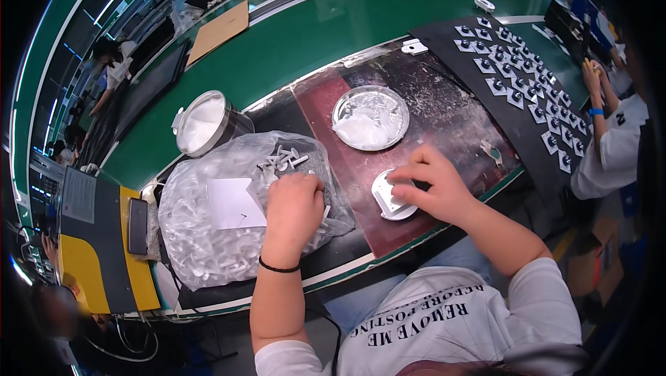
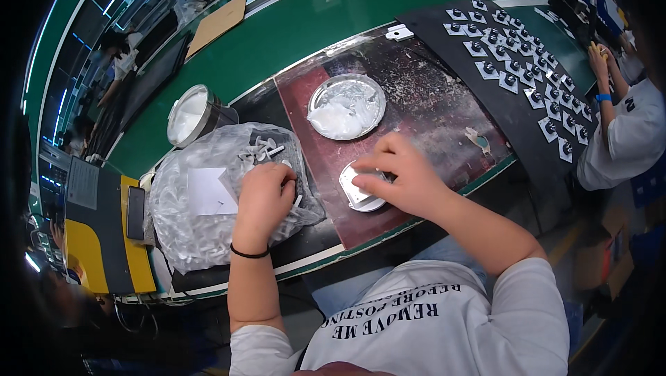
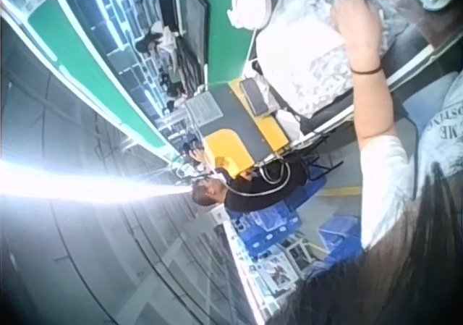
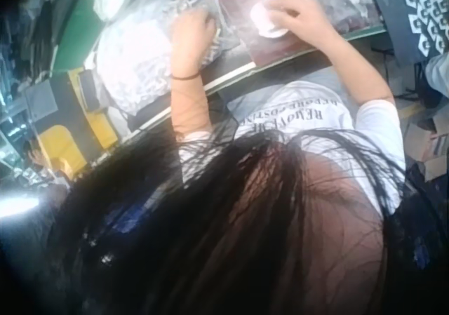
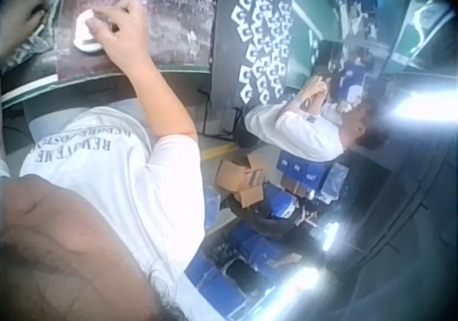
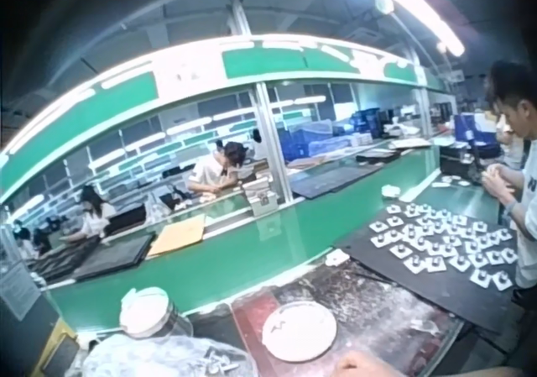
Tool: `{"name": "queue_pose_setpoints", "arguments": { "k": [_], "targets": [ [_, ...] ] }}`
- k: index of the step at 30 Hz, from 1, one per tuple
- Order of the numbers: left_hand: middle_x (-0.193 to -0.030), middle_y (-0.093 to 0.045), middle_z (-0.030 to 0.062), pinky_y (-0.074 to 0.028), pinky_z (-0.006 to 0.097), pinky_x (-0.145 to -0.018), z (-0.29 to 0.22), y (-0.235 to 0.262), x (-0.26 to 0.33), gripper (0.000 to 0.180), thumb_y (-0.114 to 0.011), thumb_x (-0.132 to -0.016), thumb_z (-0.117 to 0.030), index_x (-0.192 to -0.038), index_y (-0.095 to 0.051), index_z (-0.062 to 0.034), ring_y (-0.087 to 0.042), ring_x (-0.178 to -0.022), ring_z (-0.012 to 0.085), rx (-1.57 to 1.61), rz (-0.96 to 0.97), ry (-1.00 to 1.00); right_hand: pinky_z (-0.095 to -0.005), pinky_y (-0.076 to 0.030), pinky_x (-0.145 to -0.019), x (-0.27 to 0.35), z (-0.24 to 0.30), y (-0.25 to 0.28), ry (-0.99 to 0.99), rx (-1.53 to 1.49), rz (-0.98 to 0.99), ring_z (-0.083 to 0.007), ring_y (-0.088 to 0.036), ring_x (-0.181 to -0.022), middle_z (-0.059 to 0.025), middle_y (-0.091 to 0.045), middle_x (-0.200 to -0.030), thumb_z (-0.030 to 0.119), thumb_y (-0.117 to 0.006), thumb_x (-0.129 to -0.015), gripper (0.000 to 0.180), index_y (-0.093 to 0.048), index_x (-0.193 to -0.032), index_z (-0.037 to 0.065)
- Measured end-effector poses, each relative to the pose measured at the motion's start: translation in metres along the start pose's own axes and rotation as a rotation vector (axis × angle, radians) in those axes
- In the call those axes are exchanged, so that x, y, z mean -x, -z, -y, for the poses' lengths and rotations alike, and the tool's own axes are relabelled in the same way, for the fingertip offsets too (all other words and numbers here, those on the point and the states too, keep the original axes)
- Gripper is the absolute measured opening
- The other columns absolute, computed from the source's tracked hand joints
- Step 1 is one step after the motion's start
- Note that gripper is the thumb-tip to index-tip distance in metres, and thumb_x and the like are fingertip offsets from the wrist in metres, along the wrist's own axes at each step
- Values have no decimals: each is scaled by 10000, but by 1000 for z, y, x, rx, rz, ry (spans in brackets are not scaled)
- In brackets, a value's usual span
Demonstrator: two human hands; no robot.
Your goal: The person assembles small white plastic components at a factory workstation. They repeatedly pick up a base unit, dip a small cylindrical piece into a white paste, and insert it into the base. The completed units are placed on a black mat to the right.
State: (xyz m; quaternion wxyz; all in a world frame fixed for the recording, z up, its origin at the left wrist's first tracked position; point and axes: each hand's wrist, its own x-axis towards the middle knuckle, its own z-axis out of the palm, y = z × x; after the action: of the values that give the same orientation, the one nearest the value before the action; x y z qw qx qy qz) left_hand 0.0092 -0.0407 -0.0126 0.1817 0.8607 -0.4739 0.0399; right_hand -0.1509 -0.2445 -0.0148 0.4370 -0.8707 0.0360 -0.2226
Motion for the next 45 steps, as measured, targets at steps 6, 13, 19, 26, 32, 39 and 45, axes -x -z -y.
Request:
{"name": "queue_pose_setpoints", "arguments": {
  "k": [6, 13, 19, 26, 32, 39, 45],
  "targets": [
    [-806, -591, 163, -455, 429, -723, 0, 3, -1, 87, -560, -760, -16, -831, -611, -15, -574, -788, 338, 145, -107, 31, -278, -414, -740, -17, 16, 18, 136, -114, -119, -167, -521, -822, -54, -518, -881, 147, -659, -800, 146, -670, -899, 41],
    [-872, -589, 175, -466, 383, -734, -1, 12, -7, 148, -538, -809, 26, -942, -602, 10, -574, -828, 343, 343, -281, 97, -288, -427, -730, -37, 21, 15, 268, -179, -111, -175, -539, -808, -64, -556, -860, 112, -635, -806, 115, -664, -885, 35],
    [-958, -597, 160, -465, 385, -764, 12, 7, -7, 162, -582, -771, -12, -928, -621, 0, -571, -844, 330, 273, -231, 134, -284, -415, -715, -44, 10, 9, 293, -154, -83, -169, -528, -784, -64, -576, -837, 90, -617, -804, 107, -652, -886, 32],
    [-968, -613, 126, -423, 407, -857, 13, 0, -4, 204, -692, -694, -111, -875, -663, -22, -549, -941, 321, -9, -166, 124, -295, -435, -710, -43, 2, 8, 223, -163, -111, -190, -557, -783, -70, -594, -814, 89, -628, -796, 105, -651, -874, 22],
    [-952, -607, 96, -445, 361, -791, 6, 7, -10, 141, -669, -718, -87, -848, -659, -32, -561, -890, 269, 184, -387, 147, -307, -443, -725, -47, 3, 11, 240, -166, -99, -207, -570, -801, -78, -612, -842, 102, -637, -791, 112, -653, -874, 29],
    [-954, -618, 70, -473, 247, -796, -23, -7, -2, 174, -595, -845, 28, -1008, -538, 9, -586, -885, 121, 1492, -129, 140, -361, -461, -756, -73, 24, -11, 465, 25, 151, -260, -583, -823, -76, -618, -861, 237, -691, -765, 284, -623, -979, 63],
    [-1030, -624, 103, -473, 261, -836, -19, -5, 0, 220, -603, -860, 3, -1070, -539, 16, -596, -924, 143, 1628, 77, 200, -374, -474, -750, -74, 21, -8, 509, 42, 324, -274, -590, -817, -78, -612, -848, 222, -664, -786, 241, -623, -984, 92]
  ]
}}
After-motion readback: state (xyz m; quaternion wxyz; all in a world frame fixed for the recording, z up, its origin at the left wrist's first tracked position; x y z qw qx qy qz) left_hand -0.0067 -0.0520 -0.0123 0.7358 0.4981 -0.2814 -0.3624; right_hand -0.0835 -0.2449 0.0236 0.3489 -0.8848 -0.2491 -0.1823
